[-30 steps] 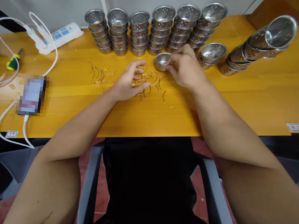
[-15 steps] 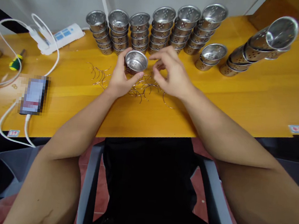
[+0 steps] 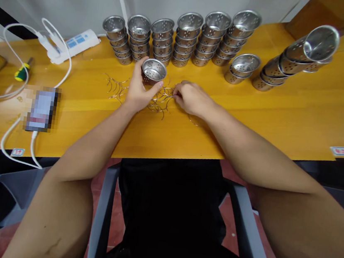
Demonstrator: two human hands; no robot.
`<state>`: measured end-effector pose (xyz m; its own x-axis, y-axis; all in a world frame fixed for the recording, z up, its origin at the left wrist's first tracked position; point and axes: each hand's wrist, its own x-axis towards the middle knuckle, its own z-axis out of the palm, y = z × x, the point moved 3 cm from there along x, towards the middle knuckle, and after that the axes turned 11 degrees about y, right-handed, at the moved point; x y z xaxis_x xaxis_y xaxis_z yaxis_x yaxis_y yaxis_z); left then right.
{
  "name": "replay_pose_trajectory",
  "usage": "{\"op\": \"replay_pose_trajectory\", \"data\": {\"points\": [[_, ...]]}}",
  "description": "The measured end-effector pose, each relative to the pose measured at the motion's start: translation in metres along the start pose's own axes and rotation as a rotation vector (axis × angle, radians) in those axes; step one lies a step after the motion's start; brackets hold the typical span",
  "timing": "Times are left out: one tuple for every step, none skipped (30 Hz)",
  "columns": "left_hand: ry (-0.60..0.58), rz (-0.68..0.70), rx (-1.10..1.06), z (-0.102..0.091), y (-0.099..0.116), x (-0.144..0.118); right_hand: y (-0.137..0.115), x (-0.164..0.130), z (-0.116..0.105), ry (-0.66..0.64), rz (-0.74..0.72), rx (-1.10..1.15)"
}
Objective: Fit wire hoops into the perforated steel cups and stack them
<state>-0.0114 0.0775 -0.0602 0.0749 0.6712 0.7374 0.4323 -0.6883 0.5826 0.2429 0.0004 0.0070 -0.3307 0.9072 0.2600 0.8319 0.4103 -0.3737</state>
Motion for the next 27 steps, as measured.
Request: {"op": "replay_pose_trajectory", "data": {"points": [[0.005,-0.003,-0.017,0.000,0.001,0.000,0.001,0.000,0.000,0.001,0.002,-0.006],[0.005,-0.011,-0.035,-0.001,0.002,0.000,0.001,0.000,0.000,-0.001,0.005,-0.011],[0.000,-0.022,-0.049,-0.001,0.004,0.000,0.001,-0.001,0.000,-0.007,0.008,-0.018],[-0.010,-0.035,-0.056,-0.001,0.007,0.000,0.001,-0.001,0.000,-0.016,0.009,-0.024],[-0.021,-0.047,-0.059,-0.001,0.010,0.000,0.000,-0.002,-0.001,-0.026,0.007,-0.029],[-0.030,-0.058,-0.062,-0.001,0.013,0.000,0.000,-0.002,-0.002,-0.033,0.003,-0.033],[-0.035,-0.063,-0.068,-0.001,0.015,0.000,-0.002,-0.003,-0.003,-0.038,-0.005,-0.034],[-0.037,-0.063,-0.075,0.000,0.016,0.000,-0.002,-0.003,-0.003,-0.041,-0.015,-0.032],[-0.035,-0.059,-0.084,0.000,0.018,0.000,-0.003,-0.004,-0.004,-0.042,-0.024,-0.028],[-0.033,-0.050,-0.089,0.000,0.018,0.001,-0.004,-0.004,-0.004,-0.041,-0.031,-0.022],[-0.031,-0.037,-0.089,0.001,0.019,0.001,-0.003,-0.004,-0.004,-0.042,-0.034,-0.018],[-0.030,-0.020,-0.084,0.002,0.019,0.001,-0.003,-0.004,-0.004,-0.044,-0.034,-0.013],[-0.032,-0.001,-0.075,0.002,0.018,0.002,-0.002,-0.003,-0.004,-0.045,-0.029,-0.006],[-0.036,0.020,-0.064,0.003,0.018,0.002,-0.002,-0.003,-0.004,-0.044,-0.024,0.002],[-0.039,0.041,-0.055,0.003,0.018,0.002,-0.001,-0.003,-0.004,-0.042,-0.019,0.010],[-0.042,0.059,-0.049,0.003,0.019,0.002,0.000,-0.002,-0.004,-0.038,-0.017,0.017],[-0.044,0.072,-0.049,0.003,0.019,0.001,0.001,-0.002,-0.005,-0.035,-0.018,0.023],[-0.045,0.080,-0.055,0.002,0.019,0.001,0.001,-0.002,-0.006,-0.034,-0.020,0.027],[-0.047,0.084,-0.063,0.001,0.020,0.000,0.002,-0.002,-0.007,-0.034,-0.025,0.029],[-0.048,0.085,-0.071,0.001,0.020,0.000,0.002,-0.002,-0.008,-0.037,-0.034,0.032],[-0.052,0.084,-0.075,0.000,0.021,0.000,0.002,-0.002,-0.009,-0.044,-0.052,0.042],[-0.055,0.083,-0.075,0.000,0.022,-0.001,0.001,-0.003,-0.010,-0.054,-0.074,0.058],[-0.057,0.081,-0.072,0.000,0.023,-0.001,0.000,-0.003,-0.010,-0.065,-0.094,0.077],[-0.056,0.078,-0.071,0.000,0.023,-0.001,-0.001,-0.004,-0.011,-0.077,-0.109,0.093],[-0.051,0.072,-0.073,0.000,0.024,0.000,-0.002,-0.005,-0.011,-0.089,-0.117,0.101],[-0.045,0.062,-0.076,0.000,0.025,0.000,-0.004,-0.005,-0.012,-0.098,-0.115,0.100],[-0.040,0.049,-0.077,0.000,0.026,0.001,-0.005,-0.005,-0.012,-0.102,-0.106,0.090]]}}
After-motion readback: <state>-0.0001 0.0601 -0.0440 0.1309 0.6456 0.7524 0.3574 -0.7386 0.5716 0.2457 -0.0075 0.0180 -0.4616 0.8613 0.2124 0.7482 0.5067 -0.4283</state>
